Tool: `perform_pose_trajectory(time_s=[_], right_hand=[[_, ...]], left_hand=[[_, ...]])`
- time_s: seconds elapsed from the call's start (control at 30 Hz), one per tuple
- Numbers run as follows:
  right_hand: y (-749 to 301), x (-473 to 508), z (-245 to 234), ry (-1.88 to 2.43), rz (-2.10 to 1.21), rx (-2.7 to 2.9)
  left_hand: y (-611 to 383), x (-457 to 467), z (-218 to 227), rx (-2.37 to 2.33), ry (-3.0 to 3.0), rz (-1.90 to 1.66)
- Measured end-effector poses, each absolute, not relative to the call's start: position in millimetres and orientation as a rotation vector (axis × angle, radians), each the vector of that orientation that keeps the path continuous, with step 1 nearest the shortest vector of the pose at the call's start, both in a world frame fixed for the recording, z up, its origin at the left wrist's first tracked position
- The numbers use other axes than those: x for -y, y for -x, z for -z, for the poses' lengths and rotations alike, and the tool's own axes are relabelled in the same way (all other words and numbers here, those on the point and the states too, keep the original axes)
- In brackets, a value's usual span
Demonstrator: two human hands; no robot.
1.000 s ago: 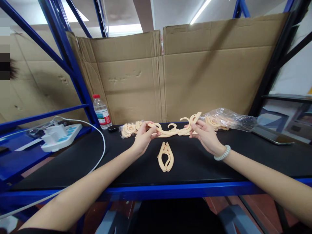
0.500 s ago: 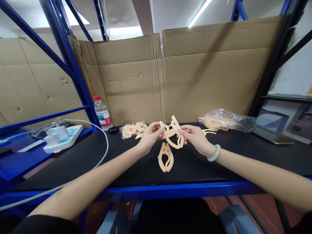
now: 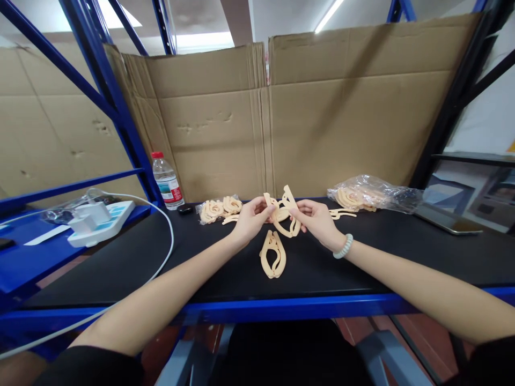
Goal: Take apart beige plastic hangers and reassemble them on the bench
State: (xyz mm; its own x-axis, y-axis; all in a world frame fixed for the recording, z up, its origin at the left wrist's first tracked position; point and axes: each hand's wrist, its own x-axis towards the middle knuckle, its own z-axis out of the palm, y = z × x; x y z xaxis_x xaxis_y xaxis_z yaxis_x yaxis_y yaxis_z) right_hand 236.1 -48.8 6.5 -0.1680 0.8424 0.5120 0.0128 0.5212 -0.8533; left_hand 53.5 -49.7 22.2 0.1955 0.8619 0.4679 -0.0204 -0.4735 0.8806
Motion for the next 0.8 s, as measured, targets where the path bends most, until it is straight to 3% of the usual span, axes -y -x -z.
perform_pose_trajectory(time_s=[0.47, 0.8], right_hand=[[-236, 55, -10, 0.815, -0.480, 1.803], [-235, 57, -7, 0.754, -0.469, 1.844]], left_hand=[[-57, 53, -22, -0.733, -1.778, -1.328], [-60, 60, -23, -0.689, -1.708, -1.384]])
